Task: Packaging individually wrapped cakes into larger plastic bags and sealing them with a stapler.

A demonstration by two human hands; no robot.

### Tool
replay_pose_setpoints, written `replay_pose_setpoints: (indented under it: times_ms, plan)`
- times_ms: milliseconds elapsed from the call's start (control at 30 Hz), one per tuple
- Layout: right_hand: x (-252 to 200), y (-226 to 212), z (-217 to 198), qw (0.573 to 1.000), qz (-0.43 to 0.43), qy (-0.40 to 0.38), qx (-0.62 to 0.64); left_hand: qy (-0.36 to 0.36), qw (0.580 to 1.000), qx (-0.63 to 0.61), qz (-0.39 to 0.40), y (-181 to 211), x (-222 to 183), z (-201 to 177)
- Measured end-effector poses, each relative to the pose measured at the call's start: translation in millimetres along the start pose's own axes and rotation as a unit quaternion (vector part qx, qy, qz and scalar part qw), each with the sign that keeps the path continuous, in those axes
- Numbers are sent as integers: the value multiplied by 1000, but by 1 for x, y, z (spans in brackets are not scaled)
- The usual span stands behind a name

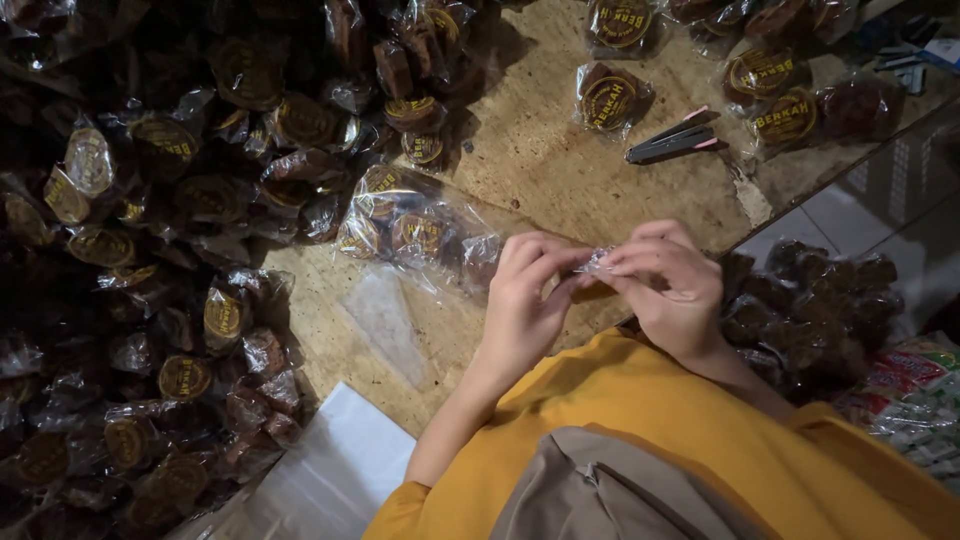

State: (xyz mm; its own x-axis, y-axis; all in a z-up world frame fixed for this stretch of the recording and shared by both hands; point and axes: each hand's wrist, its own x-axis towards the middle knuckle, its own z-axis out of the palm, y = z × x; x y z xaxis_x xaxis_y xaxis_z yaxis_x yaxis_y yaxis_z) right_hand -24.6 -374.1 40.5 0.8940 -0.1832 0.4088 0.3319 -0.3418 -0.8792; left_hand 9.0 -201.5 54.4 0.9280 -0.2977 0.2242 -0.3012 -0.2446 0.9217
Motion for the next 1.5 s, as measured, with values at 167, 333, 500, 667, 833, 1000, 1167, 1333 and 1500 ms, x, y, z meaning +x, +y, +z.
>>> replay_pose_setpoints:
  times_ms: [167,333,500,667,833,1000,1167,1333,1500]
  plan:
    - [-8,18,2,995,67,-32,64,-3,999,43,-6,-22,-1,3]
    - [-16,27,13,999,6,-36,-10,-11,997,32,-68,-44,-7,11]
    - [-31,54,12,994,-95,-41,-43,23,967,-146,-207,-29,-1,8]
    - [-15,29,11,990,-71,-80,-90,-11,968,-120,-222,-13,2,4]
    - [-15,50,1,983,-42,-129,-125,-52,978,-89,-180,-22,-2,4]
    - [-9,83,-8,963,57,-258,-56,-59,990,103,-71,-46,-12,12]
    - [45,183,-51,927,29,-269,-261,-51,983,127,-126,-60,-8,8]
    - [44,227,-55,774,-19,-333,-539,32,964,10,-262,-47,4,-6]
    - [10,143,24,937,135,83,313,88,972,-15,-217,-46,2,-1]
